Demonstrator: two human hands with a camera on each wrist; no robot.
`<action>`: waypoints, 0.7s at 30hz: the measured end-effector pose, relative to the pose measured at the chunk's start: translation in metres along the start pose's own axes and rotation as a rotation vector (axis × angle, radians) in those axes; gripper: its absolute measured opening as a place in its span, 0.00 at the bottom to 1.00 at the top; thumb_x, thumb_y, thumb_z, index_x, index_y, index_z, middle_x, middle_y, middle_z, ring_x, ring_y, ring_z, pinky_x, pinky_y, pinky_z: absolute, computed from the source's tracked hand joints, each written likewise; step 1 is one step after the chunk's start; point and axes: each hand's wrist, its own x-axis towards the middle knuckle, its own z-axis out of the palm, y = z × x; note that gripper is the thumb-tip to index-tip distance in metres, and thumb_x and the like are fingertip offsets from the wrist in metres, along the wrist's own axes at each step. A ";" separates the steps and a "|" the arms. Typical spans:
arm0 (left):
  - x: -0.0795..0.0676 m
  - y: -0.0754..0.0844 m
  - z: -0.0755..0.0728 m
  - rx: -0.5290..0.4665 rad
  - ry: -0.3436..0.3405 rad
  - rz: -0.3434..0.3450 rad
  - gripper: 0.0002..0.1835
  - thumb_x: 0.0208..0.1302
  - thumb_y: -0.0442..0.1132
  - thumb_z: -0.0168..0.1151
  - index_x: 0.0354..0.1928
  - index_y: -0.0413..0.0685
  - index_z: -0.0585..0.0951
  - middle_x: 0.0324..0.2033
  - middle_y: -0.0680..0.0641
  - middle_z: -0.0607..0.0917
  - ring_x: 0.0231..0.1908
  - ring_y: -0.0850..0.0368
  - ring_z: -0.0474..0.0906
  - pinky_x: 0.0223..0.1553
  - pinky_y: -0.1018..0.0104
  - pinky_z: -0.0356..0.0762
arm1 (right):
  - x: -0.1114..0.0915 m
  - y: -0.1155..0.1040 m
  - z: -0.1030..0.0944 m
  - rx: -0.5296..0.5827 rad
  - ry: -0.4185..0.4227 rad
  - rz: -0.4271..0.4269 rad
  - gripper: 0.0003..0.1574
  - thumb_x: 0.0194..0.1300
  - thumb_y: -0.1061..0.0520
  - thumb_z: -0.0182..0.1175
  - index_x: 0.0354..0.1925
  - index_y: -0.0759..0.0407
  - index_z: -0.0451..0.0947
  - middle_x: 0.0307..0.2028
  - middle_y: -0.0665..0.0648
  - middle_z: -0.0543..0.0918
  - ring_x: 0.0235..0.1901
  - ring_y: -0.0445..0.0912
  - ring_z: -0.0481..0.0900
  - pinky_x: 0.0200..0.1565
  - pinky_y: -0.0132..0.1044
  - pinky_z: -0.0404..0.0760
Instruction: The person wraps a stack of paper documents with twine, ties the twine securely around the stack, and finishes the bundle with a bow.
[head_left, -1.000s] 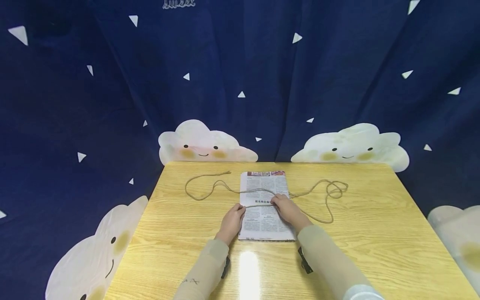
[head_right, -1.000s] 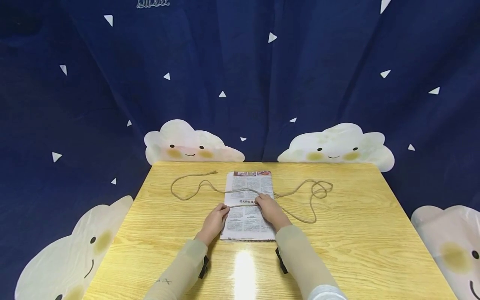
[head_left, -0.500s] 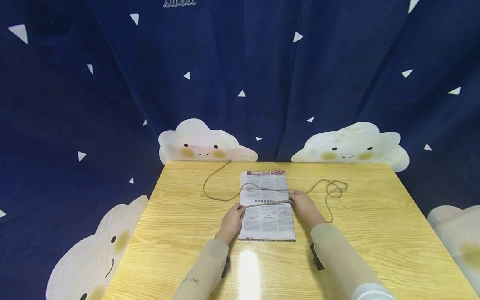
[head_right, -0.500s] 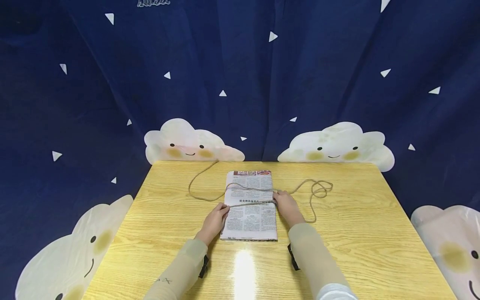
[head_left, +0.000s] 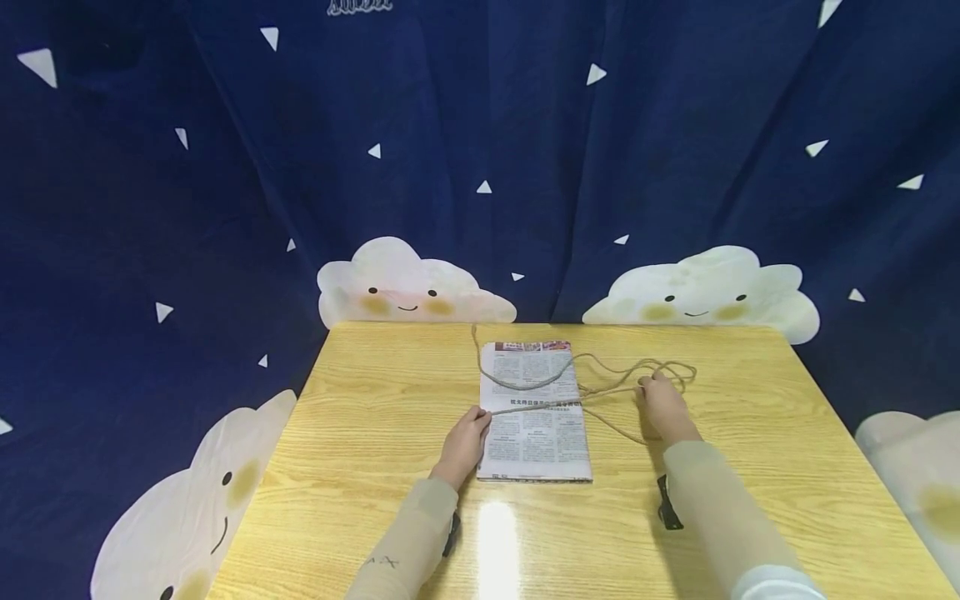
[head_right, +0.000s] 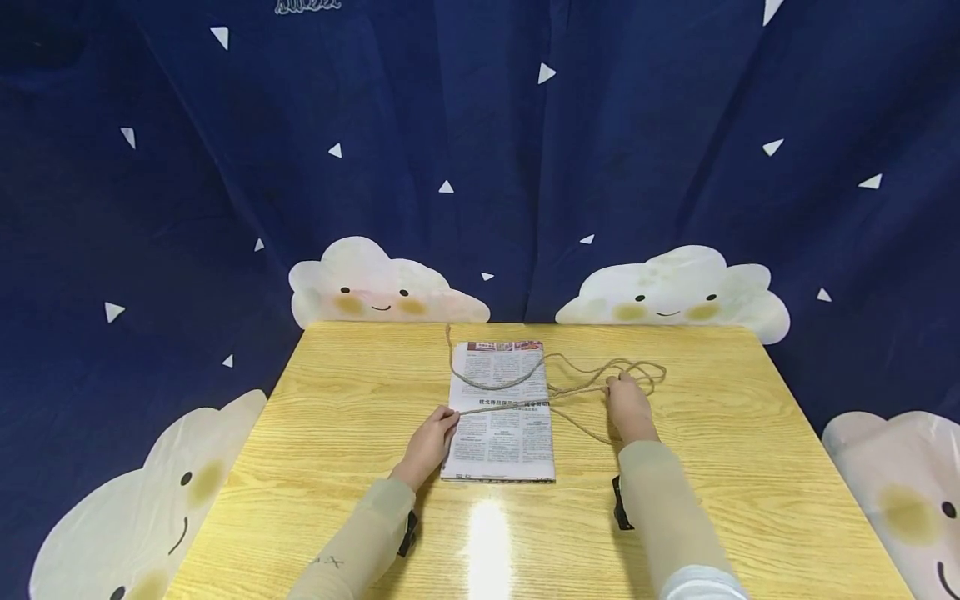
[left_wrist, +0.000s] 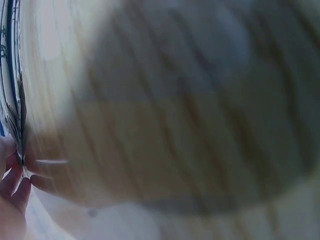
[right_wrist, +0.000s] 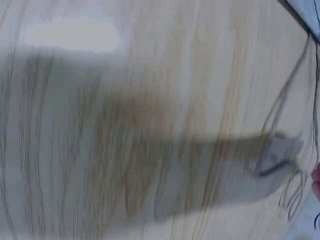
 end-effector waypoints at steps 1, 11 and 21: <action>0.000 0.000 0.000 -0.002 -0.001 -0.002 0.13 0.63 0.33 0.56 0.49 0.39 0.79 0.43 0.47 0.77 0.45 0.53 0.77 0.47 0.63 0.76 | -0.001 0.004 -0.003 -0.002 0.004 0.011 0.16 0.66 0.63 0.51 0.44 0.77 0.71 0.40 0.73 0.71 0.39 0.65 0.74 0.39 0.52 0.78; 0.000 0.002 -0.001 -0.001 -0.035 -0.034 0.14 0.64 0.34 0.55 0.51 0.40 0.78 0.44 0.48 0.77 0.46 0.53 0.76 0.48 0.63 0.75 | -0.007 0.032 -0.030 -0.013 -0.015 0.168 0.18 0.66 0.64 0.50 0.45 0.82 0.67 0.40 0.78 0.68 0.43 0.70 0.70 0.43 0.54 0.76; 0.000 0.000 0.002 -0.002 -0.019 -0.024 0.14 0.63 0.33 0.56 0.50 0.39 0.78 0.44 0.47 0.77 0.47 0.53 0.76 0.49 0.63 0.75 | -0.010 0.035 -0.041 -0.120 0.072 0.293 0.22 0.65 0.58 0.54 0.39 0.83 0.69 0.30 0.72 0.64 0.35 0.65 0.68 0.35 0.52 0.73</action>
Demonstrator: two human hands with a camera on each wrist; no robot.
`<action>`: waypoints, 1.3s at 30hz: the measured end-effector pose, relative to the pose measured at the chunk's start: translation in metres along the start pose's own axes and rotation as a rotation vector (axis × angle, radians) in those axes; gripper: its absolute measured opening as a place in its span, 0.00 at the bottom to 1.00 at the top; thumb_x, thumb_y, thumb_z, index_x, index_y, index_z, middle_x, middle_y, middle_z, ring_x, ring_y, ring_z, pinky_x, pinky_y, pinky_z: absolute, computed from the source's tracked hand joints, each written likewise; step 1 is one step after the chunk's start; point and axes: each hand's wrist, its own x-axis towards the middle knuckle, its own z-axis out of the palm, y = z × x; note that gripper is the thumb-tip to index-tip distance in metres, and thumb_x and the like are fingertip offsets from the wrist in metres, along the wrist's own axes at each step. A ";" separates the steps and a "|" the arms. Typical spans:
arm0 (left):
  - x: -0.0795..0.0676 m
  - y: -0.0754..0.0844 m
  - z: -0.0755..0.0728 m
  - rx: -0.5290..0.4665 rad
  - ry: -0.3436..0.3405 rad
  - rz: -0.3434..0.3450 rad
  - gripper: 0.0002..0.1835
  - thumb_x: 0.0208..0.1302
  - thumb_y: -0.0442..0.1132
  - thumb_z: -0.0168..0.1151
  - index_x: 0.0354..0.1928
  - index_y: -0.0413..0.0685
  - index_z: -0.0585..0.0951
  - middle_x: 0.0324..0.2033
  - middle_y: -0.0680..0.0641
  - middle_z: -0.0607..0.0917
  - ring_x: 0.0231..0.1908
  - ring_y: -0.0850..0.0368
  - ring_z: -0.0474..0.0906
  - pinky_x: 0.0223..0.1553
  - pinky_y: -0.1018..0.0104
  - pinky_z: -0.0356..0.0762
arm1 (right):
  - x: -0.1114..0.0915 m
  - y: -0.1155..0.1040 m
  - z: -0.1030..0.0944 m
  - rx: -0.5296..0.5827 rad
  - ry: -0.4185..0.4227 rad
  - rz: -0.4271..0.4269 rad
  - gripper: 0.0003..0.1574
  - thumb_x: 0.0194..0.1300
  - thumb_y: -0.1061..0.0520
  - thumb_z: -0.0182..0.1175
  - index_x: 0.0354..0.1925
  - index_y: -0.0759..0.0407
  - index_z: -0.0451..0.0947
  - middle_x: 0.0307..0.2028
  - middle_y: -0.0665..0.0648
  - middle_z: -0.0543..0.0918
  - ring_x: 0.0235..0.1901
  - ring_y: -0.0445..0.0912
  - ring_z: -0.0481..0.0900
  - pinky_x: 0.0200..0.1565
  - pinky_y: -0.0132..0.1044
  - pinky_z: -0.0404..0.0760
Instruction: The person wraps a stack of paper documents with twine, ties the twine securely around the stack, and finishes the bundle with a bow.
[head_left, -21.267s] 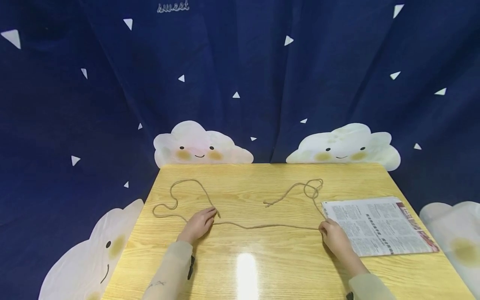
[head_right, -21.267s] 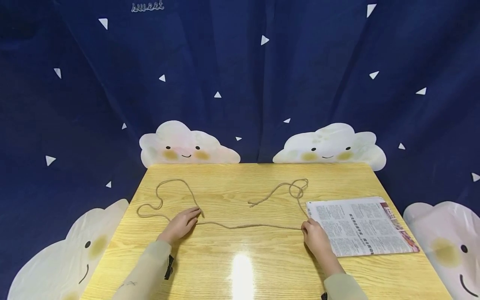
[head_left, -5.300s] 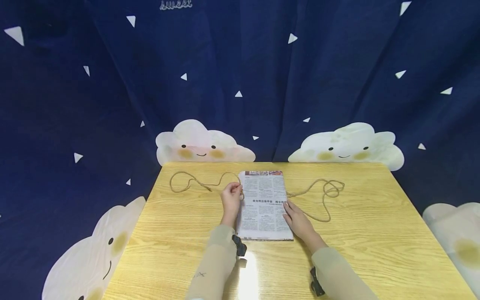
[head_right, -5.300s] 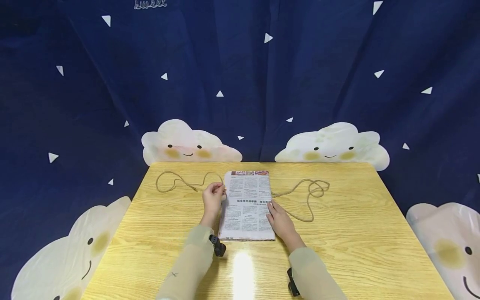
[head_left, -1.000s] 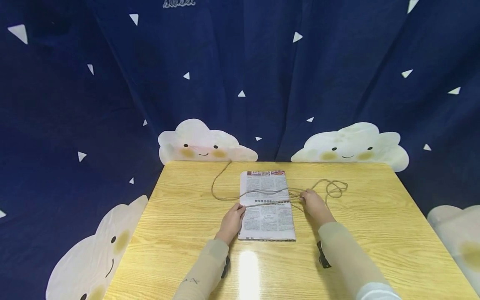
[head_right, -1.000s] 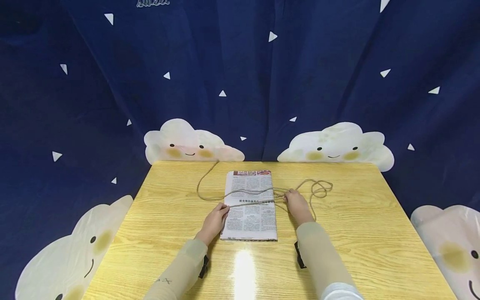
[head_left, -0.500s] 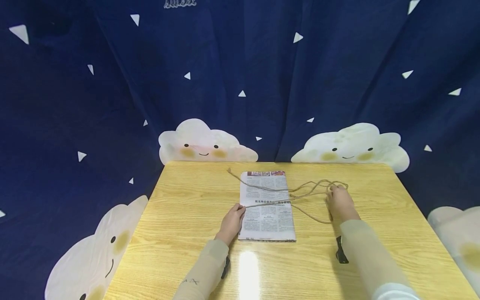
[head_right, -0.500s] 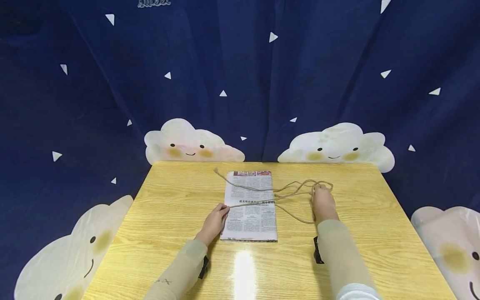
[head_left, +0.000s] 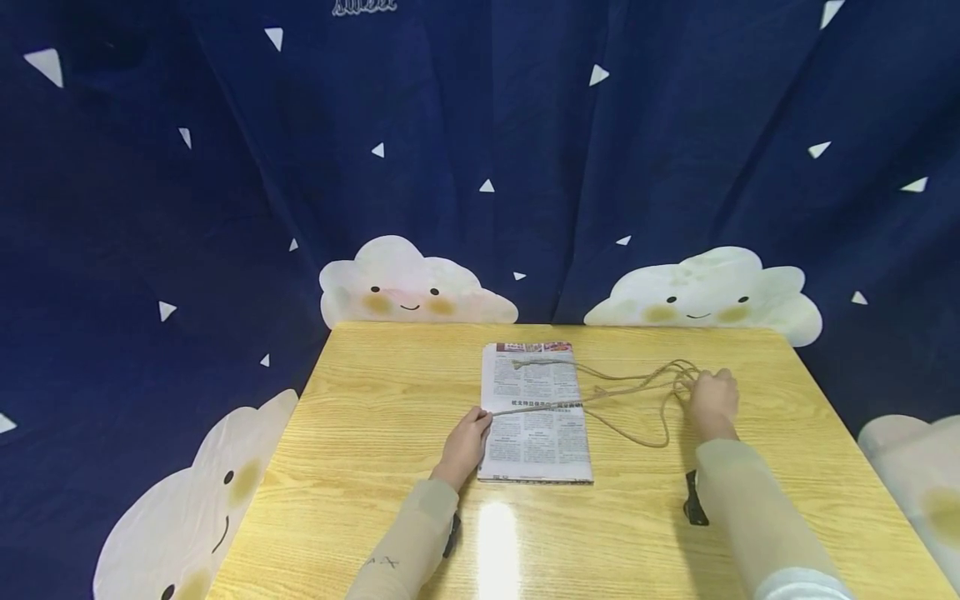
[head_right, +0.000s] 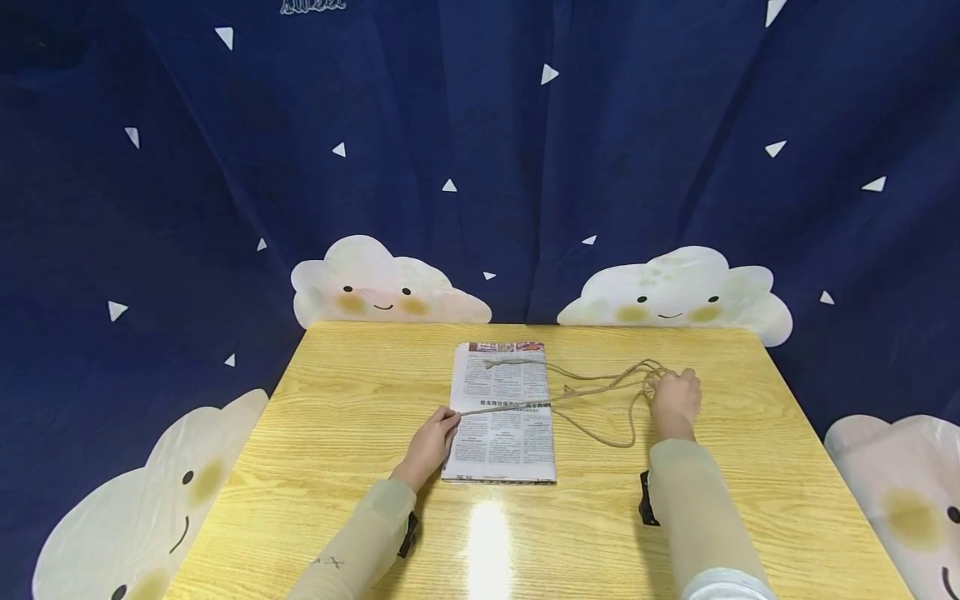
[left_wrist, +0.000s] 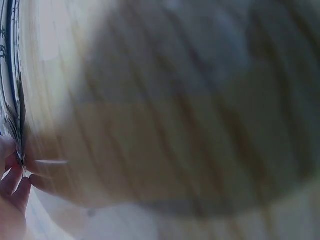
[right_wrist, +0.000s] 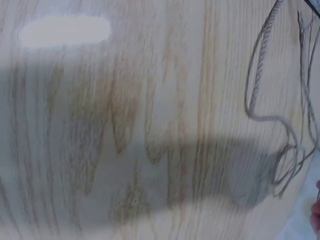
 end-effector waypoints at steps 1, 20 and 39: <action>0.000 0.000 0.000 0.000 -0.001 0.000 0.14 0.63 0.33 0.56 0.50 0.39 0.78 0.44 0.47 0.77 0.47 0.53 0.76 0.49 0.64 0.75 | 0.001 -0.001 0.000 0.003 0.021 -0.008 0.22 0.65 0.58 0.54 0.38 0.83 0.69 0.31 0.72 0.64 0.36 0.66 0.67 0.36 0.53 0.72; -0.001 -0.001 0.001 -0.017 -0.022 -0.030 0.15 0.64 0.35 0.54 0.52 0.40 0.78 0.46 0.48 0.76 0.48 0.54 0.76 0.50 0.64 0.75 | -0.005 -0.057 0.049 0.260 -0.246 -0.349 0.19 0.69 0.58 0.48 0.51 0.72 0.70 0.48 0.72 0.73 0.49 0.65 0.71 0.48 0.56 0.73; 0.001 -0.002 0.003 -0.006 -0.048 -0.040 0.15 0.65 0.35 0.54 0.53 0.41 0.77 0.46 0.48 0.76 0.49 0.54 0.75 0.50 0.65 0.75 | 0.009 -0.079 0.056 0.084 -0.298 -0.361 0.19 0.68 0.61 0.44 0.53 0.69 0.69 0.52 0.71 0.72 0.52 0.68 0.68 0.50 0.65 0.64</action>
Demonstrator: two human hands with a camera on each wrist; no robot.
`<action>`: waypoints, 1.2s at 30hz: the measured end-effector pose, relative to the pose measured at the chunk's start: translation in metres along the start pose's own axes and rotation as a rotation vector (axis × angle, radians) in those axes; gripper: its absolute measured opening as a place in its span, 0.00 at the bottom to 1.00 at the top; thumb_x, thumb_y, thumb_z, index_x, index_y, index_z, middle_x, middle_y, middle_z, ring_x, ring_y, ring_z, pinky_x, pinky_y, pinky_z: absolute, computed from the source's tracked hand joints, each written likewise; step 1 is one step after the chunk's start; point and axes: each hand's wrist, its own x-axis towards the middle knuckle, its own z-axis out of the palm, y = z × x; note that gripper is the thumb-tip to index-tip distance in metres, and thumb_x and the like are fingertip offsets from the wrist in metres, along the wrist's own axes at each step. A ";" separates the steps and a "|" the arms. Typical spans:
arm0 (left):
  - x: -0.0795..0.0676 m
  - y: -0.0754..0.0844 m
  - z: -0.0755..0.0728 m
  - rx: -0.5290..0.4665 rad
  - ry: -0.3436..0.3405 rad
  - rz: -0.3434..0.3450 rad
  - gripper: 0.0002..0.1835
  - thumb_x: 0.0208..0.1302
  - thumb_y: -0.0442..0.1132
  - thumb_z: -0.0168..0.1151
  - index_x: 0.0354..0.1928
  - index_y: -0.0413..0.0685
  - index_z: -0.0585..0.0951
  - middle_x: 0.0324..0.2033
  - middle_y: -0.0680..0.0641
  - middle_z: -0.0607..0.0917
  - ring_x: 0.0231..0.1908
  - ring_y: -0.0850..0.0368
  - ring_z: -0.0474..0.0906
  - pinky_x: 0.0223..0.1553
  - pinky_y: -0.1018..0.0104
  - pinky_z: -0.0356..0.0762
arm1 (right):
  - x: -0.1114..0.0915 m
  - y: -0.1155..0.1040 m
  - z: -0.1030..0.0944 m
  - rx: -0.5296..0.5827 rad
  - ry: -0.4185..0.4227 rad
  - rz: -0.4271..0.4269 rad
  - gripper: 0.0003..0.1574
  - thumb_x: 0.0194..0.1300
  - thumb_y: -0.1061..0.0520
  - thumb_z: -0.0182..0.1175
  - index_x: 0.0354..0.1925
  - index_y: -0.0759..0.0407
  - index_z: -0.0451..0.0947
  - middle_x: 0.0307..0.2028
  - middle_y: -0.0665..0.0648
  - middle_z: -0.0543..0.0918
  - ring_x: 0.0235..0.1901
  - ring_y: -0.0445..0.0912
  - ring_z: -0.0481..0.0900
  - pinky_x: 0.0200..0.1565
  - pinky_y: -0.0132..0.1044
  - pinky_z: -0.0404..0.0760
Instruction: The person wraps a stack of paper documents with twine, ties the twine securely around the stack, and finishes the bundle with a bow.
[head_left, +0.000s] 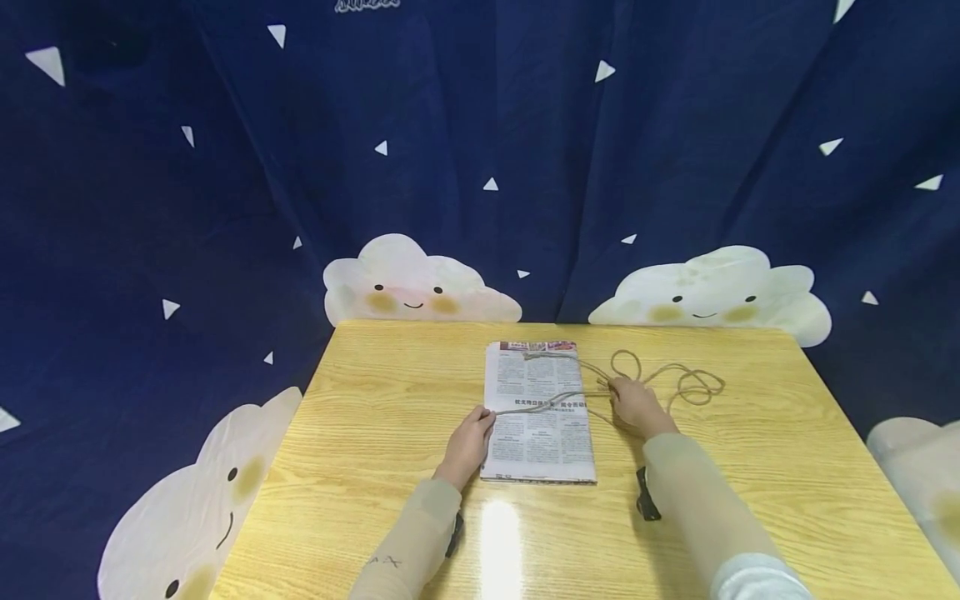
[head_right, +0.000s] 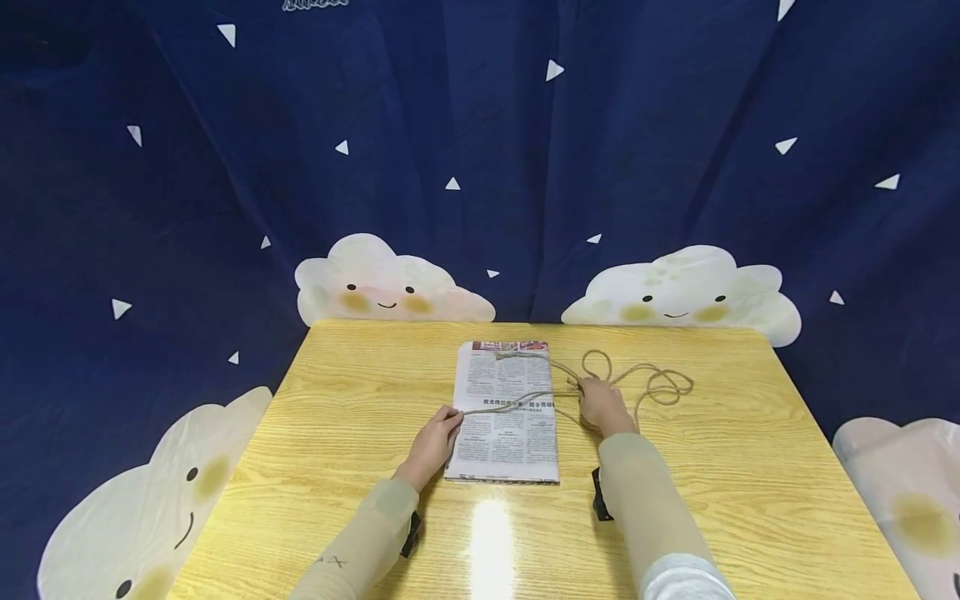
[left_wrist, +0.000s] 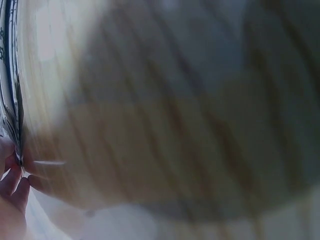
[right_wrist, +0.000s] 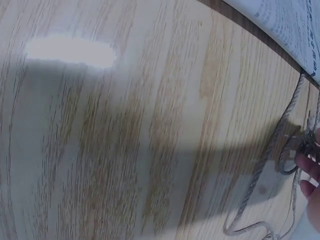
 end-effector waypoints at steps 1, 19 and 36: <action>0.000 0.000 0.000 -0.002 0.002 0.002 0.15 0.65 0.35 0.54 0.53 0.41 0.77 0.46 0.48 0.76 0.49 0.54 0.75 0.49 0.65 0.75 | 0.000 0.000 0.000 0.007 -0.013 0.017 0.21 0.69 0.60 0.44 0.56 0.69 0.67 0.54 0.72 0.70 0.54 0.69 0.66 0.52 0.65 0.63; -0.001 0.004 0.000 -0.022 0.009 -0.004 0.15 0.65 0.35 0.54 0.52 0.41 0.77 0.45 0.49 0.77 0.48 0.54 0.76 0.48 0.65 0.75 | -0.018 0.013 -0.011 0.249 0.212 0.349 0.27 0.66 0.64 0.37 0.61 0.76 0.57 0.57 0.79 0.59 0.55 0.72 0.60 0.53 0.64 0.64; -0.001 0.004 0.000 -0.019 0.033 -0.004 0.15 0.65 0.35 0.53 0.52 0.41 0.78 0.45 0.49 0.77 0.48 0.54 0.76 0.48 0.64 0.76 | -0.080 0.057 -0.010 0.264 0.170 0.521 0.13 0.55 0.64 0.43 0.15 0.61 0.62 0.15 0.57 0.66 0.16 0.48 0.66 0.16 0.36 0.68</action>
